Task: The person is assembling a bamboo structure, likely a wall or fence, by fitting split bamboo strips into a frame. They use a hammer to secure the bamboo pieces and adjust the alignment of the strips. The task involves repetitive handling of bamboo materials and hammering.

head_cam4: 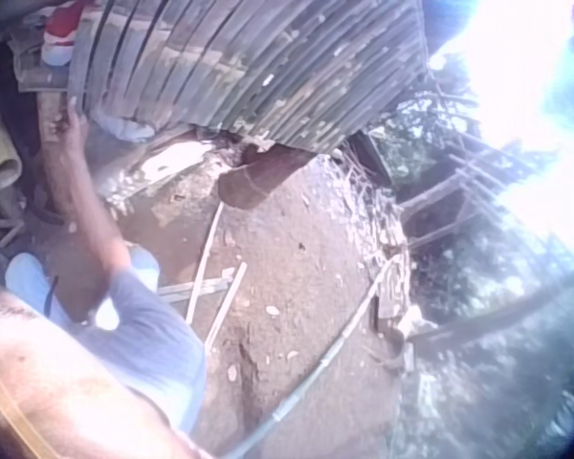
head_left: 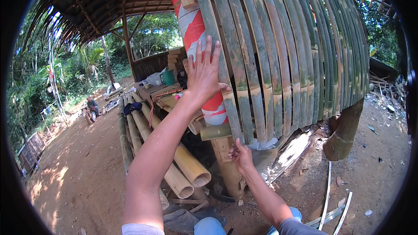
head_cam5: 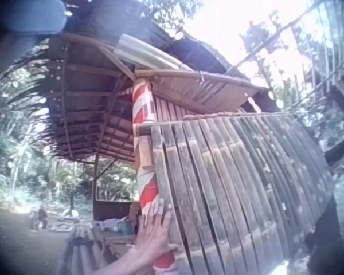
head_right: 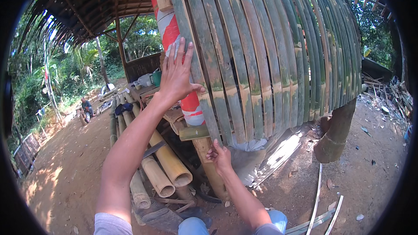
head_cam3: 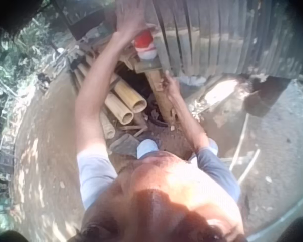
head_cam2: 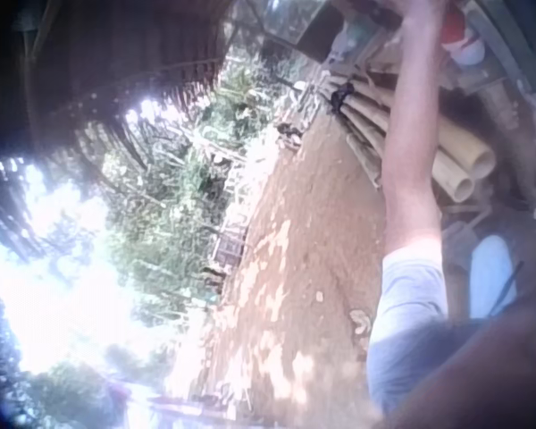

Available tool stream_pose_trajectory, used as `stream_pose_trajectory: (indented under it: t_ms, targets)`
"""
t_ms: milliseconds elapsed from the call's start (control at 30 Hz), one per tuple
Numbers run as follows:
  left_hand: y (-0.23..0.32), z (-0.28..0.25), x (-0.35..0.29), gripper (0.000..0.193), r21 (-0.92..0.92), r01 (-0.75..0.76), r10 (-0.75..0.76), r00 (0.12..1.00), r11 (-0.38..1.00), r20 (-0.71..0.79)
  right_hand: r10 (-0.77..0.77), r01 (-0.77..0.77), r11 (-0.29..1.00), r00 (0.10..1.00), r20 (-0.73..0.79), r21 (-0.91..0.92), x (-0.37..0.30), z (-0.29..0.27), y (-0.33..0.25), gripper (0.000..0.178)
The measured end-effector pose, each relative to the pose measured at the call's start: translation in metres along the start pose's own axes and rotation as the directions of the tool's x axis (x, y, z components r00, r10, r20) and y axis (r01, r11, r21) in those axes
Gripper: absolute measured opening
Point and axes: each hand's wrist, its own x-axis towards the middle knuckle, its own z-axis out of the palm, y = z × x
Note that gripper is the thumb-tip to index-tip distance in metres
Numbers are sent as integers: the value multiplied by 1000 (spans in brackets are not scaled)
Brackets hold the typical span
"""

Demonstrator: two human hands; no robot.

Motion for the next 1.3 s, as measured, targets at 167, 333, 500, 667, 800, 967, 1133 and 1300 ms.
stream_pose_trajectory:
  t_ms: [167, 333, 500, 667, 800, 967, 1133, 1300]
  targets:
    - [-1, 1, 0, 143, -13, 7, -8, 1000, 1000, -4, 8, -8, 1000, 1000, -3, 2, -1, 1, -1, 45]
    - [0, 10, -5, 134, 34, -40, 41, 998, 999, -38, -6, 6, 1000, 1000, 3, -13, -1, 2, -2, 44]
    - [-1, 17, -16, 121, 4, -80, 80, 993, 997, -87, 5, -5, 1000, 1000, -6, -22, -2, 3, -2, 43]
    - [0, 14, -17, 113, 20, -92, 94, 992, 996, -88, 4, -4, 999, 1000, -2, -41, -6, 7, -8, 43]
    - [1, 13, -15, 114, 25, -77, 78, 996, 997, -45, -4, 4, 999, 1000, -12, -54, -4, 5, -8, 43]
    - [1, 9, -16, 126, 37, -74, 73, 997, 997, 28, 9, -9, 999, 1000, -12, -46, -4, 5, -7, 44]
    - [0, 11, -17, 141, 28, -75, 74, 996, 997, 40, 2, -2, 1000, 1000, -7, -30, -3, 4, -4, 44]
    - [1, 11, -17, 144, 28, -64, 62, 996, 998, 56, -7, 7, 1000, 1000, -7, -30, -2, 4, -5, 44]
